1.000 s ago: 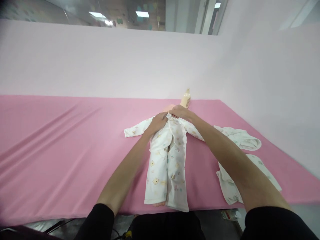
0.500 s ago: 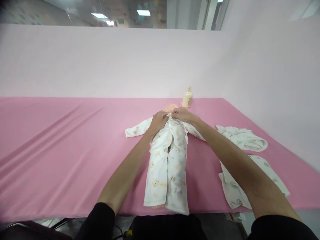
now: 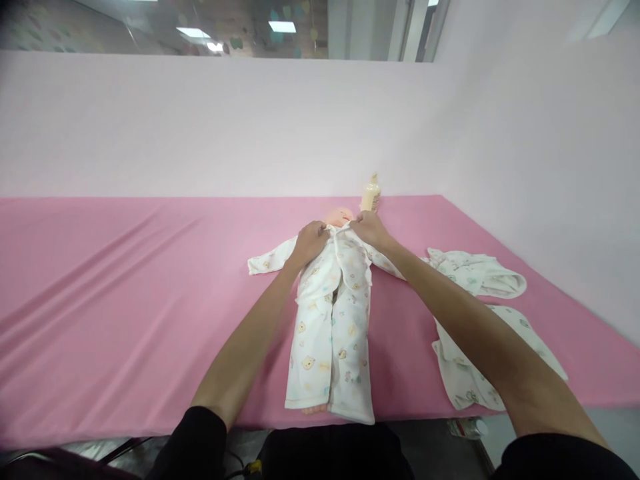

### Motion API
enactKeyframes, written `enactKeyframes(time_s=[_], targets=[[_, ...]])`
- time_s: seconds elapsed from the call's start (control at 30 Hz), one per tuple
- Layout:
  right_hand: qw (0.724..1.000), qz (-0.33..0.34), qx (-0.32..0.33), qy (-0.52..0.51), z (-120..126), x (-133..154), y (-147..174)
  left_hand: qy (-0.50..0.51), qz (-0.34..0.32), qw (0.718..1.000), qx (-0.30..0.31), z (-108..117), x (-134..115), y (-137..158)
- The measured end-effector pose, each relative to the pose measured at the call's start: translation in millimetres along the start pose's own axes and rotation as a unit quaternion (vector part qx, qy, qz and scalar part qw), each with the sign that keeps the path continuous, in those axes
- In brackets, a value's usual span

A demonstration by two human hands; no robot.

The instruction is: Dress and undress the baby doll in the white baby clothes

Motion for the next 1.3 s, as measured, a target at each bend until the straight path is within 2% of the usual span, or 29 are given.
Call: enactKeyframes(time_s=[0.13,0.33,0.47,0.6,0.77,0.9,1.07,1.3], targets=[[0.993,0.072,0.083,0.036,-10.1,27.7,15.3,0.004,-0.005,1.000,0.010,-1.1,-2.8,0.1],[0.967,0.106,0.097,0.213,-12.6,54.5,20.2,0.011,0.013,1.000,0.026,1.6,3.9,-1.4],[0.927,0.136,0.130,0.324,-10.5,68.2,22.3,0.019,0.015,0.999,0.031,2.9,3.7,-0.8],[0.877,0.195,0.177,0.403,-15.4,83.3,27.5,0.000,0.005,0.999,0.037,2.1,0.7,0.4],[0.822,0.236,0.145,0.497,-19.9,93.4,31.7,-0.028,0.001,0.999,0.034,2.7,1.2,1.3],[0.802,0.263,0.132,0.519,-23.7,92.3,33.8,-0.046,0.005,0.998,0.042,2.7,1.3,2.6],[0.771,0.332,0.157,0.520,-23.5,87.4,36.0,-0.069,0.002,0.996,0.059,4.5,-7.1,7.8],[0.776,0.332,0.164,0.511,-20.6,76.4,32.3,-0.099,-0.002,0.990,0.104,7.2,-29.4,17.4]])
Point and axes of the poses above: each hand's wrist, its own y-axis away from the middle knuckle, its own z-axis out of the back of the hand, x = y × z, the point moved 7 cm from there along -y, towards the middle knuckle, and after that the axes turned 13 degrees about y, right-handed, at the moved point
